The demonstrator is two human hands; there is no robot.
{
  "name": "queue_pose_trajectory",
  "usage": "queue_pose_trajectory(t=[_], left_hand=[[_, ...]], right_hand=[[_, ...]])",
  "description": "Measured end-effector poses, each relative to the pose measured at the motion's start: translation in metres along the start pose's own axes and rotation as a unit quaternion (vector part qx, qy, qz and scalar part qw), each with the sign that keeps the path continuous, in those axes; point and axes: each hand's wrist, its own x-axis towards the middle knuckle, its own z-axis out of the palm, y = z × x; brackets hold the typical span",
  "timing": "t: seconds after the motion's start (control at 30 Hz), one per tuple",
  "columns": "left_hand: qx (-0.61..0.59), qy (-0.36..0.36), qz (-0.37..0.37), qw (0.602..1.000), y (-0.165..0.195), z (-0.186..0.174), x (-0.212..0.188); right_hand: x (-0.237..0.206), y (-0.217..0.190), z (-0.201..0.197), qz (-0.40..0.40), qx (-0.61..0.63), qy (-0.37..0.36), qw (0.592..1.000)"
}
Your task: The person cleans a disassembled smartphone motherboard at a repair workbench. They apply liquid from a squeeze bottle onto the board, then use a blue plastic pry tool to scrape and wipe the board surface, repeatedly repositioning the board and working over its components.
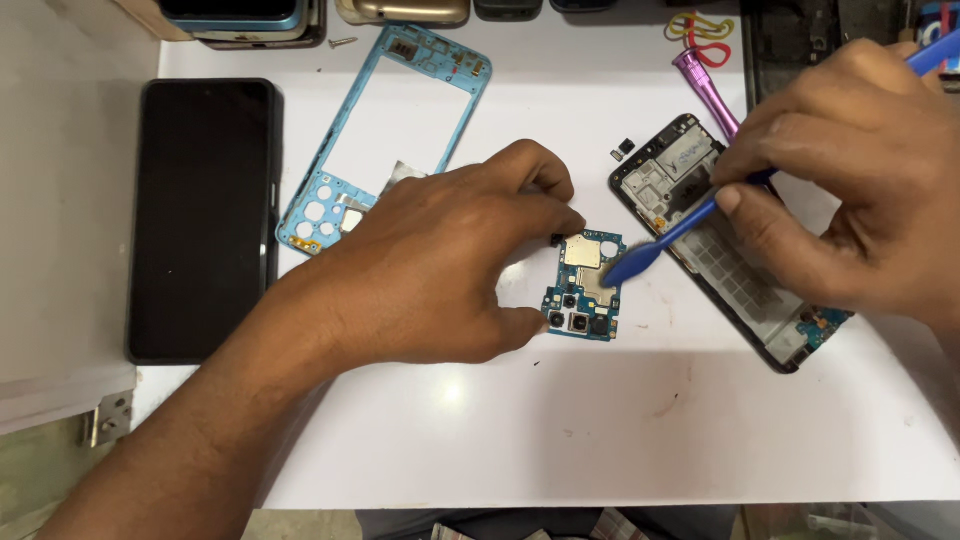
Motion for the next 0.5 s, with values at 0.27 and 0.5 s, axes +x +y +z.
queue_pose_trajectory(t=[0.27, 0.5], left_hand=[[0.000, -0.006, -0.003, 1.000, 0.0029, -0.0025, -0.0028], [0.001, -0.014, -0.026, 1.000, 0.0054, -0.0035, -0.0061]], right_hand=[[-0.0032, -0.0006, 0.0071, -0.018, 0.059, 0.007, 0.998], [-0.0013, -0.0033, 0.0085, -0.021, 0.036, 0.029, 0.999]])
